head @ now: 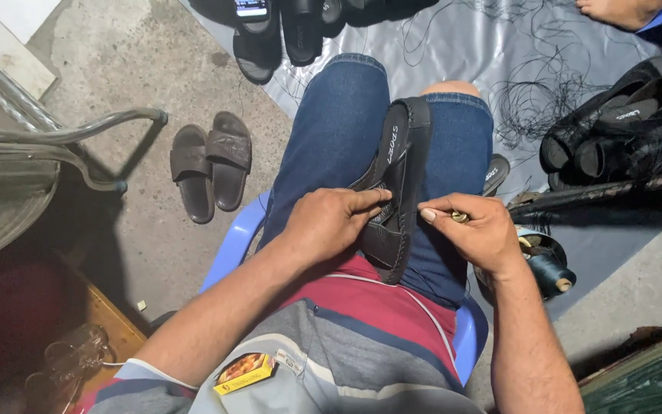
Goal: Hand-stitching the upper strap of a leather sandal to its sole using a needle and thread.
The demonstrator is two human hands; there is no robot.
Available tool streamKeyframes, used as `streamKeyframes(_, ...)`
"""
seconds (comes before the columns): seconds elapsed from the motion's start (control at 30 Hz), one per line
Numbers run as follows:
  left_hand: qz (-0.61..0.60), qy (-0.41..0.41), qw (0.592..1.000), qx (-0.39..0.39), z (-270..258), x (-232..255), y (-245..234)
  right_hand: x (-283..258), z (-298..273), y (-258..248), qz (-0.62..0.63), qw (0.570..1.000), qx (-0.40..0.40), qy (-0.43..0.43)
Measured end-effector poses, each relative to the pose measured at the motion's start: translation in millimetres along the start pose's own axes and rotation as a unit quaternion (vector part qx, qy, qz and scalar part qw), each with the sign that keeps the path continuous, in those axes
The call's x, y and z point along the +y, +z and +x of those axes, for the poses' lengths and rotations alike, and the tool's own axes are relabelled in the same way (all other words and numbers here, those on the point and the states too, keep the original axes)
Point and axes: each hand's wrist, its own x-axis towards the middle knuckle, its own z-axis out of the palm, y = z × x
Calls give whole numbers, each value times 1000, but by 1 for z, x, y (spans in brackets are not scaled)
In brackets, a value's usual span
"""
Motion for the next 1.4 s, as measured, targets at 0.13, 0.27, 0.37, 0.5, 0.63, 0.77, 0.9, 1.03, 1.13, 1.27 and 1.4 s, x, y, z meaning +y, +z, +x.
streamKeyframes(0.13, -7, 37, 999, 13, -12, -1, -2, -5, -3, -6, -4, 1000, 1, -7)
streamKeyframes(0.27, 15, 106, 990, 91, -27, 5, 2, -26, -10, -20, -53, 998, -39, 12)
streamKeyframes(0.37, -34, 146, 986, 76, -25, 10, 13, -56, -17, -19, -63, 995, -65, -47)
streamKeyframes(0.5, -273, 214, 938, 13, -21, -3, -5, -84, -16, -25, -37, 985, -64, -155)
streamKeyframes(0.63, -324, -24, 944, 60, -59, -35, -103, -50, -20, -31, 8, 994, 23, -105)
streamKeyframes(0.77, -43, -258, 918, 296, -120, -158, -157, -21, -27, -35, 25, 994, 103, 0)
streamKeyframes(0.9, 255, -489, 794, 256, -154, -201, -171, -11, -31, -32, 26, 991, 105, 81)
streamKeyframes(1.03, 246, -347, 837, 345, -106, -136, -133, -6, -21, -24, -37, 995, 57, 73)
streamKeyframes(1.13, 87, -261, 921, 277, -58, -44, -85, -21, -16, -16, -94, 995, 12, 43)
streamKeyframes(1.27, 62, 209, 960, 178, -29, -13, -8, -21, -14, -3, -107, 994, -5, -17)
streamKeyframes(1.4, 171, 233, 938, 194, -21, 6, 27, -16, -16, 6, -85, 995, 4, -44)
